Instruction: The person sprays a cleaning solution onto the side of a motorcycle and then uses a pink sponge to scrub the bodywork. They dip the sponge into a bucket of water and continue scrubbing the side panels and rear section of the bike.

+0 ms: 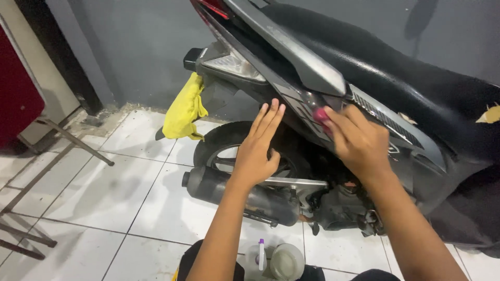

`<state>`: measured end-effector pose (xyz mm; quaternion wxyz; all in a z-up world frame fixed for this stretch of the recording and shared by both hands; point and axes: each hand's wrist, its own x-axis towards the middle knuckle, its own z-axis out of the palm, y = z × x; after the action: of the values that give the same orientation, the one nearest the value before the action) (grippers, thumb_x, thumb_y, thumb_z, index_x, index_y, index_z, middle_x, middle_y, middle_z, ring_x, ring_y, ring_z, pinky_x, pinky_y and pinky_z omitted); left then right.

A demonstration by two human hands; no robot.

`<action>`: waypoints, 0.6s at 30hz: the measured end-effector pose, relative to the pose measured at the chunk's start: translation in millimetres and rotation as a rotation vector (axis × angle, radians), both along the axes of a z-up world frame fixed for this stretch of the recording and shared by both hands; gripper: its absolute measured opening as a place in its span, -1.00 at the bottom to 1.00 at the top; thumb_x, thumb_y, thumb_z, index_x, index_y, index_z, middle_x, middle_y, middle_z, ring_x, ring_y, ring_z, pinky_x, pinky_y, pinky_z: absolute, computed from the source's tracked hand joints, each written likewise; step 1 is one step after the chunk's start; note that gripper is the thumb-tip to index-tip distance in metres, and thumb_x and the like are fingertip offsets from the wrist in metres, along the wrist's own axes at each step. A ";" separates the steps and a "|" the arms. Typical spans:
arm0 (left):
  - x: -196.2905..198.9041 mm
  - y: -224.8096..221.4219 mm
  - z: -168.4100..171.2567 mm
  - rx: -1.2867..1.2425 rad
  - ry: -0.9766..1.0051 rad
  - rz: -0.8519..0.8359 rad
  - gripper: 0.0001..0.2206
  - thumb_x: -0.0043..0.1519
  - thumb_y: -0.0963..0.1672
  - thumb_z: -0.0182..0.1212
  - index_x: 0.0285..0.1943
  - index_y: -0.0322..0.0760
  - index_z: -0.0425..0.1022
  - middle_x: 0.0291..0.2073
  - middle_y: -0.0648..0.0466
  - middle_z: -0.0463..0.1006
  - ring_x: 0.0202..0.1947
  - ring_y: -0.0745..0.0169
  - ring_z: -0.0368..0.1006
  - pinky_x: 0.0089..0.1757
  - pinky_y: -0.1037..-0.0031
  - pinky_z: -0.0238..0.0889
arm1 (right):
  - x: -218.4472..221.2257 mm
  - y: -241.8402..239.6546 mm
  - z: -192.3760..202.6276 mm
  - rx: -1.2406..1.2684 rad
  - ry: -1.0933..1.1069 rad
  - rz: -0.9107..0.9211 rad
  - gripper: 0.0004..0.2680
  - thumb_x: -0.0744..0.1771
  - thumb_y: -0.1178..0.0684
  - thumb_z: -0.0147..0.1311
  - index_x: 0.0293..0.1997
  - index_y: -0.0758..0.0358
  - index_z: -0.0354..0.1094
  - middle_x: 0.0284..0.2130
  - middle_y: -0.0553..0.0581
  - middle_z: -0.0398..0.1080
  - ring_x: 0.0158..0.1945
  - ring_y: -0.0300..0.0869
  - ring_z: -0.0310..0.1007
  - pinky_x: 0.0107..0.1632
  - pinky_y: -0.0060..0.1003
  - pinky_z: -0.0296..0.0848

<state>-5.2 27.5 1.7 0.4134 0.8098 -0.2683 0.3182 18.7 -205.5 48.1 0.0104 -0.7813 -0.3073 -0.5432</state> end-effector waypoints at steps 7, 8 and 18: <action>0.8 8.2 -3.0 -0.018 0.010 -0.013 -0.12 -0.05 -0.37 0.15 0.58 -0.11 0.10 0.55 0.01 0.04 0.55 -0.16 -0.10 0.27 0.08 0.14 | -16.1 -73.0 -82.9 -0.031 -0.076 -0.080 -0.87 0.38 0.11 0.23 0.00 0.17 0.64 -0.38 -0.02 0.48 -0.50 -0.11 0.46 -0.34 -0.33 0.43; 0.6 10.8 -1.9 0.039 0.063 -0.026 -0.15 0.01 -0.36 0.04 0.59 -0.08 -0.01 0.58 0.11 -0.04 0.59 -0.07 -0.15 -0.06 0.31 0.25 | -20.4 -80.2 -92.3 -0.067 -0.097 -0.037 -0.84 0.35 0.18 0.35 0.04 0.31 0.60 -0.40 0.08 0.47 -0.54 -0.21 0.29 -0.46 -0.38 0.24; -6.0 7.0 3.9 -0.009 0.059 -0.043 -0.13 -0.03 -0.37 0.16 0.58 -0.17 0.05 0.55 -0.07 0.00 0.55 -0.23 -0.16 0.23 -0.01 0.14 | -11.1 -42.9 -66.4 -0.075 -0.174 -0.029 -0.84 0.31 0.25 0.30 -0.03 0.34 0.62 -0.43 0.15 0.47 -0.52 -0.06 0.41 -0.40 -0.25 0.40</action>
<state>-11.2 34.4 5.5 0.4315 0.8110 -0.2722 0.2864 7.6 -248.4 -18.3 -0.0536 -0.7354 -0.3159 -0.5971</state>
